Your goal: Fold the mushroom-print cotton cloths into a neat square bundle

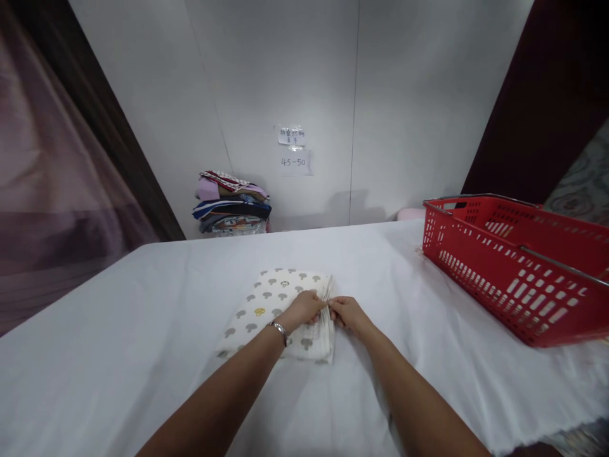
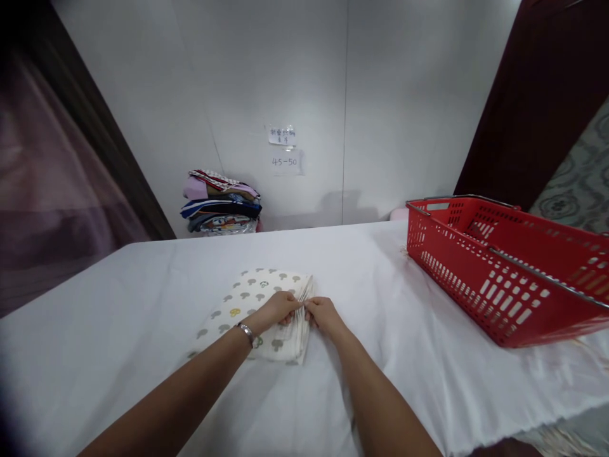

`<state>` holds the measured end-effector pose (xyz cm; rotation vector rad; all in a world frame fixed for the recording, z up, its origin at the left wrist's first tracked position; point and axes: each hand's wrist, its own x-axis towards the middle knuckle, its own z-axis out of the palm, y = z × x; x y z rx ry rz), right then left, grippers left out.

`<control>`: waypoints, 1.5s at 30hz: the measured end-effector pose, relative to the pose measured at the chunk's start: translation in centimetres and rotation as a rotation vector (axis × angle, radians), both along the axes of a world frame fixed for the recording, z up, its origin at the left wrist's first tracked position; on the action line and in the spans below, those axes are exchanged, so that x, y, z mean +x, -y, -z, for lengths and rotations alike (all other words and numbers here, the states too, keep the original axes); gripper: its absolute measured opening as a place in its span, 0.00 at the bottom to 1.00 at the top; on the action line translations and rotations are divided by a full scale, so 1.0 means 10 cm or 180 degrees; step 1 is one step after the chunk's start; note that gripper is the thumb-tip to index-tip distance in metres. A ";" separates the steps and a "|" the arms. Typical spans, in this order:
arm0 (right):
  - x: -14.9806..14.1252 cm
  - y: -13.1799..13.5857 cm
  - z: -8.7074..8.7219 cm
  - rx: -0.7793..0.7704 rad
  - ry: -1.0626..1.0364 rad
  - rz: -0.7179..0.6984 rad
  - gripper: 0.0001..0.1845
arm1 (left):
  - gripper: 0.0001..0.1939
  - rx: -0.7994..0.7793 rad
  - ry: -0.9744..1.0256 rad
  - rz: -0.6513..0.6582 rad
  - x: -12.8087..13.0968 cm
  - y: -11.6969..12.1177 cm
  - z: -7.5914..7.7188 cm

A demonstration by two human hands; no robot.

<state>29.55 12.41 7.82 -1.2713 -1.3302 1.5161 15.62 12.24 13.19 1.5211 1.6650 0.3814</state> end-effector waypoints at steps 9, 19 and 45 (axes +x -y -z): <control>-0.01 0.01 0.04 0.0084 -0.0025 -0.0009 0.15 | 0.07 0.0174 -0.0106 -0.0005 0.01 -0.02 0.07; -0.04 0.02 0.01 0.0019 -0.0072 0.0180 0.12 | 0.07 0.0706 -0.0638 0.0140 0.05 0.01 0.07; -0.08 0.05 0.08 0.0356 0.0254 0.0409 0.15 | 0.13 0.1359 -0.0983 0.0470 -0.19 0.16 0.00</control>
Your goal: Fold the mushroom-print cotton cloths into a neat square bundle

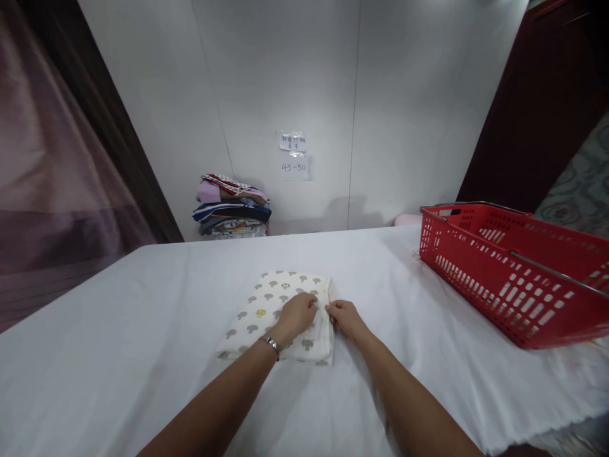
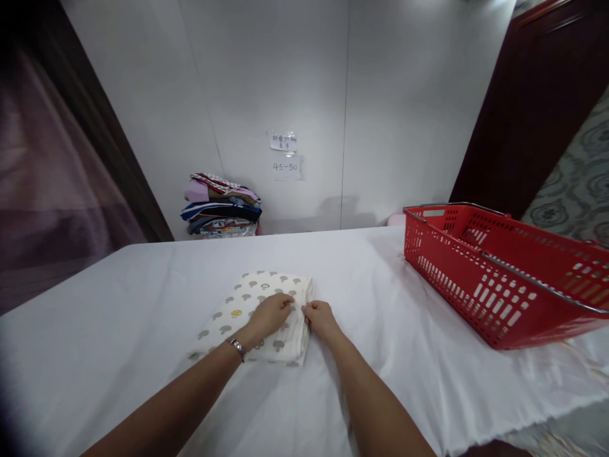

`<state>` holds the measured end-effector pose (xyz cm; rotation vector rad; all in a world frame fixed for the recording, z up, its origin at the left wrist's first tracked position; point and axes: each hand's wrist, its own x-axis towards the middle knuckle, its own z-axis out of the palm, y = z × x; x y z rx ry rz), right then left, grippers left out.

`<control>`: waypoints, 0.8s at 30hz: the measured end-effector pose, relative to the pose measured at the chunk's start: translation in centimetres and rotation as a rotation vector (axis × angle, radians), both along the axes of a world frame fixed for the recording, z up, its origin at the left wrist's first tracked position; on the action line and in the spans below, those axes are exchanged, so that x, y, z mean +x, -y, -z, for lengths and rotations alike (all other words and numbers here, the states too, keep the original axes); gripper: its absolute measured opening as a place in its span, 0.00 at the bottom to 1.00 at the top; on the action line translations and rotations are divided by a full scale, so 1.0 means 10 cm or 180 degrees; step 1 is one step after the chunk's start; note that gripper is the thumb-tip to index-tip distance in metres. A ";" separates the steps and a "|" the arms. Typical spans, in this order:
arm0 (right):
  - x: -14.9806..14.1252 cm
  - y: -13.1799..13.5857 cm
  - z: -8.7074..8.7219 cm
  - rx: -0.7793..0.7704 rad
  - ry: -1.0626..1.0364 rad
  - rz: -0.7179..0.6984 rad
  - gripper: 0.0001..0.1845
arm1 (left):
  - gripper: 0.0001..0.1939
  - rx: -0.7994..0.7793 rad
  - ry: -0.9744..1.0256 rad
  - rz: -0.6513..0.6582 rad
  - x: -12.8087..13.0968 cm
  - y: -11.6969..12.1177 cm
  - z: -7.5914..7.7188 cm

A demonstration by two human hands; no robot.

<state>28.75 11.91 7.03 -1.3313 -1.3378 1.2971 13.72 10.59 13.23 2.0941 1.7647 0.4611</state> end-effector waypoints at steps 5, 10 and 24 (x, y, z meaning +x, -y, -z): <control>-0.01 -0.03 0.06 0.0191 0.0120 0.0254 0.11 | 0.20 0.0688 -0.0904 0.0247 -0.33 0.00 0.19; -0.04 -0.01 0.07 0.0197 0.0256 0.0406 0.08 | 0.26 0.0366 -0.1165 0.0247 -0.40 -0.01 0.31; -0.08 -0.18 -0.26 -0.0225 0.0575 0.0052 0.17 | 0.23 0.0570 -0.0944 0.0867 -0.26 0.20 0.34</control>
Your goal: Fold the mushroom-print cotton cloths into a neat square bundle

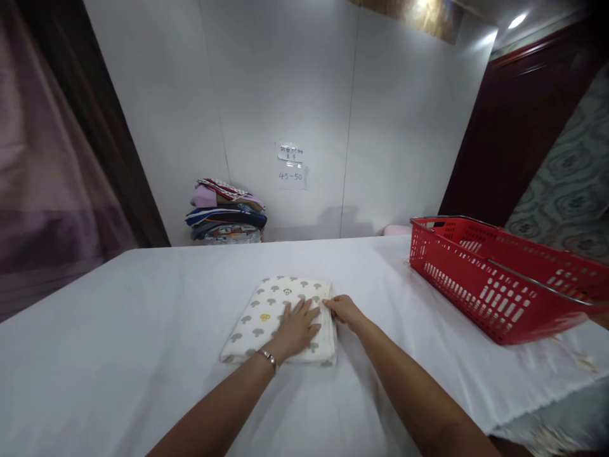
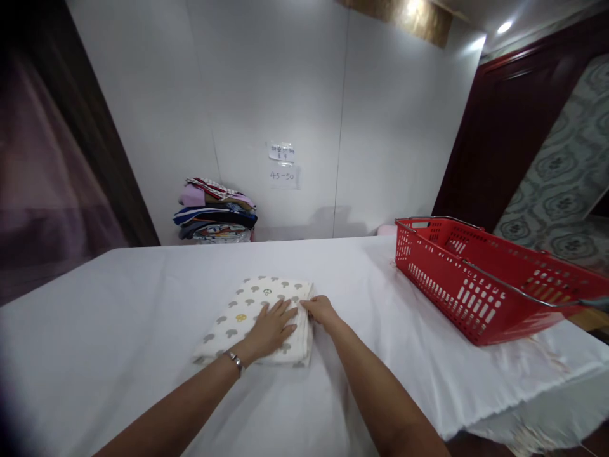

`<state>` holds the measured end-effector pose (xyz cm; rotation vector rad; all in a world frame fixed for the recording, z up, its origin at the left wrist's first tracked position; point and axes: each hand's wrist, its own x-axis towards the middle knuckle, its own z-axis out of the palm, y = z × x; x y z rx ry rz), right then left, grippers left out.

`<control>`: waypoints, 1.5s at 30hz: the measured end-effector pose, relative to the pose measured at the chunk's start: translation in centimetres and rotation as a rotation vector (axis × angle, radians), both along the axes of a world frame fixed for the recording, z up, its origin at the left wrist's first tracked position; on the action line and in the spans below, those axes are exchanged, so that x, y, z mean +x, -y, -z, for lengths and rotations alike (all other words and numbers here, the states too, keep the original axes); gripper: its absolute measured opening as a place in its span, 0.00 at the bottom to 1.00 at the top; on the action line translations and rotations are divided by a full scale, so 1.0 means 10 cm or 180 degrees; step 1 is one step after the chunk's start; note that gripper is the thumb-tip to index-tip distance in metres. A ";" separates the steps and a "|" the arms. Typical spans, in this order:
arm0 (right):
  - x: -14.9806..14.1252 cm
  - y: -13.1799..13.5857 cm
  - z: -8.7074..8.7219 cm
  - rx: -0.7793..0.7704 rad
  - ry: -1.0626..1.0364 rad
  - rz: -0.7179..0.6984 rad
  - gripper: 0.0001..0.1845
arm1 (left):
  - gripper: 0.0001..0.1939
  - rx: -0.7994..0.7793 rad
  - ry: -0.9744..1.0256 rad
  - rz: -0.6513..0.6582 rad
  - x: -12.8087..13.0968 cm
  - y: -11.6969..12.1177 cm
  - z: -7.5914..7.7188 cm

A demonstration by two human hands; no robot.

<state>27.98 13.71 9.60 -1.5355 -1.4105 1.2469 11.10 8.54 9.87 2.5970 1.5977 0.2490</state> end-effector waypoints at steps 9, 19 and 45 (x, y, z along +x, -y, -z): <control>0.06 -0.23 0.19 0.0451 0.0857 0.0226 0.09 | 0.23 -0.0204 0.0154 0.0460 0.06 0.06 0.04; 0.04 -0.43 0.06 0.0655 0.1837 0.0161 0.10 | 0.23 -0.0251 0.0261 0.0522 0.14 0.12 -0.06; -0.40 -0.11 -0.02 0.1524 0.2790 -0.1422 0.33 | 0.19 0.0396 0.0467 0.1120 -0.23 0.68 0.10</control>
